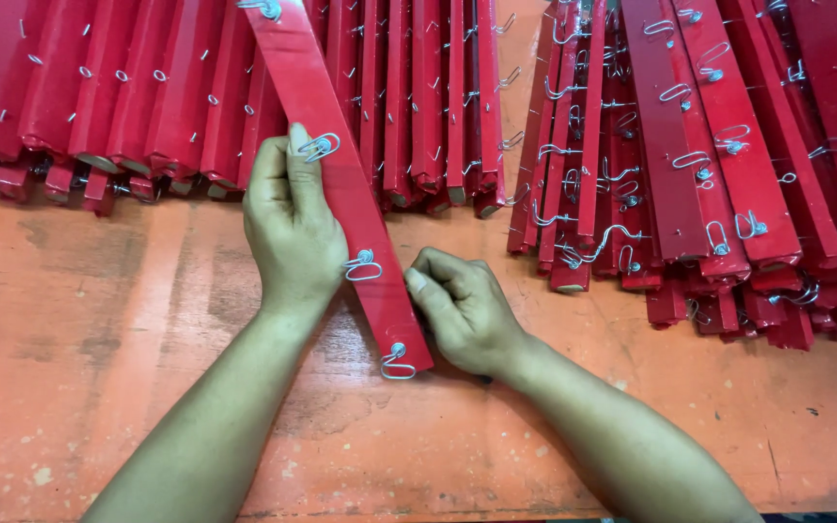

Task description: Secure metal hooks onto red bars using pliers and stack the finished pieces.

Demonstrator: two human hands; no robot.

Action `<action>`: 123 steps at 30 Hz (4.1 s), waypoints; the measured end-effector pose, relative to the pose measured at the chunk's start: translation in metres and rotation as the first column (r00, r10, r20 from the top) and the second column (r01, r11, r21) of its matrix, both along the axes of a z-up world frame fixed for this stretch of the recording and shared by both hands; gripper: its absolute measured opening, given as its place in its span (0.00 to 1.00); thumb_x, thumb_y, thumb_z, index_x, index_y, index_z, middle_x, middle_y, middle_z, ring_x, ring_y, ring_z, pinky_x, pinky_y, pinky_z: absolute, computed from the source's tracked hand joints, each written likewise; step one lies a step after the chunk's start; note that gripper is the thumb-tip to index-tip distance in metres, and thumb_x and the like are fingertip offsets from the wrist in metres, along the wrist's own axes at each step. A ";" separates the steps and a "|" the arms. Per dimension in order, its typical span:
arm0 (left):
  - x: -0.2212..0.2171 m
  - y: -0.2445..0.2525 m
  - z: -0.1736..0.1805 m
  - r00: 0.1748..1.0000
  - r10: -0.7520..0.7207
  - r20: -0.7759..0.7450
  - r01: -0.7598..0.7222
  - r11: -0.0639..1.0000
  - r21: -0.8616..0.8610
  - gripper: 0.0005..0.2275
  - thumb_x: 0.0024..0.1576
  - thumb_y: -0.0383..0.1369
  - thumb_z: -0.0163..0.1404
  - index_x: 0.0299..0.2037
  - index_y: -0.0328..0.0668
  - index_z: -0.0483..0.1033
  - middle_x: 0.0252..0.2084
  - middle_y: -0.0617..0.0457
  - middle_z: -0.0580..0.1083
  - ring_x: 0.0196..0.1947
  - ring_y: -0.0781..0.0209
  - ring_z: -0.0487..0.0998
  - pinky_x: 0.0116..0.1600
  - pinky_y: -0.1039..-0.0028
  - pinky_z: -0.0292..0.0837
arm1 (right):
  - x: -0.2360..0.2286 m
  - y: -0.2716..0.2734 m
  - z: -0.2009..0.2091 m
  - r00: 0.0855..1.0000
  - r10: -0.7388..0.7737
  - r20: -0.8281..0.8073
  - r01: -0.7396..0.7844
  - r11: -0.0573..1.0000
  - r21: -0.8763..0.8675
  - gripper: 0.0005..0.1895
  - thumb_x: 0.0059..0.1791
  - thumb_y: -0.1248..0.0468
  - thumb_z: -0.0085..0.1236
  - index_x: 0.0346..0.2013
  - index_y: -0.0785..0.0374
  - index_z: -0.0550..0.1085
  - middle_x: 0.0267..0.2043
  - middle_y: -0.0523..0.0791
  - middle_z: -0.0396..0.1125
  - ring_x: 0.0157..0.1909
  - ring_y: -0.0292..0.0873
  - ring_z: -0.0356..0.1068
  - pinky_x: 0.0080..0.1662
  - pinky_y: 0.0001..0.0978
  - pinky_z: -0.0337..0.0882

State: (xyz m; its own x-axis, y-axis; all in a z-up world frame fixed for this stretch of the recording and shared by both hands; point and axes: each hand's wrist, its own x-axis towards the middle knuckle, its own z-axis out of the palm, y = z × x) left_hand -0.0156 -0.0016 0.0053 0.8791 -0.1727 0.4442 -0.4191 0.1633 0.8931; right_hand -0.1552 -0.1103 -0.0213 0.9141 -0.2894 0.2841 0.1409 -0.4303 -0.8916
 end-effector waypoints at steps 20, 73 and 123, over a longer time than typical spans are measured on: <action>0.038 0.028 0.020 0.908 -0.288 -0.305 0.330 0.939 0.095 0.11 0.64 0.31 0.43 0.52 0.37 0.75 0.32 0.41 0.77 0.28 0.54 0.83 0.31 0.68 0.82 | -0.003 -0.003 -0.005 1.000 0.014 -0.010 -0.016 0.983 -0.185 0.12 0.47 0.57 0.61 0.28 0.60 0.69 0.10 0.44 0.55 0.13 0.40 0.56 0.21 0.26 0.59; 0.247 0.258 0.049 0.971 0.172 -0.169 -0.035 0.794 0.608 0.11 0.54 0.30 0.57 0.45 0.47 0.73 0.37 0.56 0.79 0.32 0.72 0.73 0.38 0.76 0.66 | 0.239 0.185 -0.016 0.875 0.437 -0.208 -0.446 0.565 -0.694 0.33 0.56 0.47 0.42 0.74 0.44 0.48 0.56 0.47 0.66 0.42 0.61 0.72 0.32 0.57 0.73; 0.369 0.214 0.012 0.973 0.081 -0.218 0.141 0.542 0.828 0.26 0.61 0.43 0.44 0.69 0.47 0.62 0.66 0.44 0.68 0.64 0.51 0.71 0.67 0.67 0.61 | 0.244 0.188 -0.019 0.906 0.350 -0.238 -0.417 0.642 -0.643 0.43 0.51 0.44 0.48 0.74 0.63 0.49 0.56 0.58 0.65 0.50 0.64 0.69 0.43 0.62 0.71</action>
